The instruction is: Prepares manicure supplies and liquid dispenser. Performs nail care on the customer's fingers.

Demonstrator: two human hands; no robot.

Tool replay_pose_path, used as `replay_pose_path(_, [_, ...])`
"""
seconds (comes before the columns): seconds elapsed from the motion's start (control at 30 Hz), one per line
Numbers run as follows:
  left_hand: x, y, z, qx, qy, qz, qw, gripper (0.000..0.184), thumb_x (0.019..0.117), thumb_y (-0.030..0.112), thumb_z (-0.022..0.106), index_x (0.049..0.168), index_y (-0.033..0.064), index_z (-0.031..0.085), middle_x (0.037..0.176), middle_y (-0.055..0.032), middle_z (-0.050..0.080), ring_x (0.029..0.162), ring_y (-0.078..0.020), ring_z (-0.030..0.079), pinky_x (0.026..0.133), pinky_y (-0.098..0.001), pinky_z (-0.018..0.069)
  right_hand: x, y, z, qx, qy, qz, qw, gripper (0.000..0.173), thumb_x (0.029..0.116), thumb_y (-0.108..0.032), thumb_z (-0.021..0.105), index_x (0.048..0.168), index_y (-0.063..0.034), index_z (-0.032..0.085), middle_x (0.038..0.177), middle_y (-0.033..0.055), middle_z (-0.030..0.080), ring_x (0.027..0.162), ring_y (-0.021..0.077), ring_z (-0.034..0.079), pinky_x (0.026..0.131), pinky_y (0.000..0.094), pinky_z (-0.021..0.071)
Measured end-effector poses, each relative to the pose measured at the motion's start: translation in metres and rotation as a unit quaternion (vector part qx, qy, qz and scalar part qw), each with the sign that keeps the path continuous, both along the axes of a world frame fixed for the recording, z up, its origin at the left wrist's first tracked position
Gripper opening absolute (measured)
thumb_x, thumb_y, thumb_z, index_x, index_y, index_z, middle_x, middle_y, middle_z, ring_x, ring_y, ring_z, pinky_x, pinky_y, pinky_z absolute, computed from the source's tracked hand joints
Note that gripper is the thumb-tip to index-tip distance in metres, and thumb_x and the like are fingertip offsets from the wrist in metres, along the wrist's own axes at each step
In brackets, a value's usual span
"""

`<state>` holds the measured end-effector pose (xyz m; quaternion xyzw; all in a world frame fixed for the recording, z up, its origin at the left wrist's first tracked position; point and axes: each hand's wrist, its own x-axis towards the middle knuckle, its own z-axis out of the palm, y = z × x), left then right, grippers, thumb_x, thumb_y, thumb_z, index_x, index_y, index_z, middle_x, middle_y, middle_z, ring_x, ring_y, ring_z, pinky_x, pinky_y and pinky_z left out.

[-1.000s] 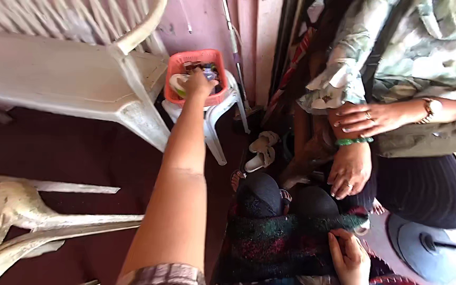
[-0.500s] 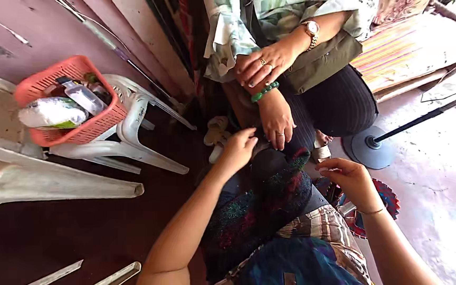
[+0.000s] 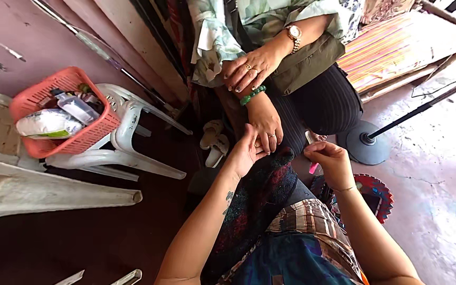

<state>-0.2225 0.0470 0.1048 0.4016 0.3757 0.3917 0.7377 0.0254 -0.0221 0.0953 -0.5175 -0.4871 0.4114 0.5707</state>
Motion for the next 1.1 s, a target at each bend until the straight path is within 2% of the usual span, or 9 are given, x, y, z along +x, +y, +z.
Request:
replay_pose_path(0.07, [0.01,0.002,-0.01,-0.066,-0.082,0.042,0.994,0.081,0.1027,0.067,0.008,0.127,0.0085,0.059,0.105,-0.0099,0.072,0.093,-0.0225,0.071,0.086,-0.0412,0.0593,0.003,0.004,-0.006,0.013,0.041,-0.003,0.999,0.011,0.0867,0.006,0.071,0.092,-0.0024,0.074,0.088,0.0056,0.075,0.066,0.0106,0.067,0.062,0.0279,0.0592])
replay_pose_path(0.23, [0.024,0.015,-0.021,-0.024,-0.103,-0.052,0.993,0.037,0.1087,0.024,0.033,0.104,0.0085,0.066,0.081,-0.0085,0.073,0.069,-0.0171,0.072,0.064,-0.0292,0.0607,0.014,-0.003,-0.013,-0.035,0.097,-0.022,0.994,0.016,0.0868,0.006,0.073,0.102,0.0014,0.072,0.088,0.0092,0.076,0.075,0.0161,0.074,0.074,0.0324,0.0638])
replay_pose_path(0.33, [0.039,0.02,-0.023,0.028,-0.112,-0.085,0.99,0.038,0.1069,0.023,0.035,0.134,0.0052,0.055,0.101,-0.007,0.072,0.091,-0.018,0.071,0.086,-0.0359,0.0594,0.025,-0.018,-0.016,-0.048,0.099,-0.037,0.993,0.015,0.0885,0.003,0.072,0.103,0.0027,0.071,0.092,0.0108,0.076,0.08,0.0183,0.075,0.077,0.0336,0.064])
replay_pose_path(0.43, [0.065,0.018,-0.026,0.035,-0.233,-0.072,0.969,0.036,0.1049,0.022,0.042,0.133,0.0057,0.058,0.13,-0.0122,0.066,0.12,-0.0263,0.065,0.107,-0.0458,0.05,0.043,-0.035,-0.013,-0.046,0.065,-0.081,0.993,0.014,0.0907,-0.003,0.071,0.104,0.0028,0.07,0.095,0.0113,0.076,0.082,0.0202,0.075,0.077,0.0354,0.0645])
replay_pose_path(0.5, [0.083,0.008,-0.02,-0.006,-0.264,0.019,0.964,0.024,0.1074,0.013,0.04,0.114,0.0079,0.063,0.098,-0.0068,0.073,0.092,-0.019,0.072,0.09,-0.0368,0.059,0.055,-0.045,-0.01,-0.039,0.049,-0.109,0.992,0.015,0.0915,-0.004,0.071,0.105,0.0025,0.07,0.098,0.0108,0.076,0.083,0.0208,0.075,0.077,0.0368,0.0647])
replay_pose_path(0.63, [0.076,0.007,-0.023,-0.088,-0.385,-0.004,0.919,0.024,0.1009,0.009,0.061,0.123,0.001,0.064,0.08,-0.0078,0.069,0.069,-0.0187,0.069,0.074,-0.0347,0.0617,0.071,-0.048,0.006,-0.027,0.06,-0.143,0.988,0.012,0.0896,-0.005,0.071,0.101,-0.0003,0.069,0.092,0.0081,0.077,0.079,0.0178,0.075,0.074,0.0329,0.0643])
replay_pose_path(0.77, [0.066,-0.002,-0.015,-0.068,-0.303,0.003,0.951,0.028,0.1086,0.02,0.047,0.126,0.0031,0.061,0.066,0.0008,0.058,0.055,-0.0097,0.058,0.06,-0.0253,0.0549,0.061,-0.022,0.029,-0.006,0.027,-0.097,0.995,0.012,0.0936,-0.009,0.067,0.102,-0.0017,0.07,0.093,0.0051,0.077,0.082,0.0158,0.075,0.076,0.032,0.0638])
replay_pose_path(0.93, [0.064,-0.01,0.002,0.017,-0.098,0.087,0.991,0.021,0.1065,0.015,0.052,0.119,0.0055,0.066,0.095,-0.0026,0.072,0.07,-0.0069,0.064,0.068,-0.0226,0.0561,0.008,0.013,0.048,0.023,0.012,-0.022,0.999,0.015,0.0945,-0.004,0.068,0.109,-0.0018,0.07,0.1,0.0065,0.076,0.081,0.0162,0.074,0.075,0.0361,0.0646])
replay_pose_path(1.1, [0.071,-0.018,-0.001,0.027,-0.035,0.156,0.987,0.012,0.1046,0.012,0.052,0.107,0.0037,0.061,0.08,-0.0001,0.065,0.07,-0.0074,0.062,0.07,-0.0245,0.0558,-0.046,0.023,0.032,0.114,-0.08,-0.008,0.99,0.02,0.088,-0.009,0.077,0.106,-0.0024,0.072,0.101,0.0075,0.074,0.093,0.0152,0.072,0.083,0.0355,0.0615])
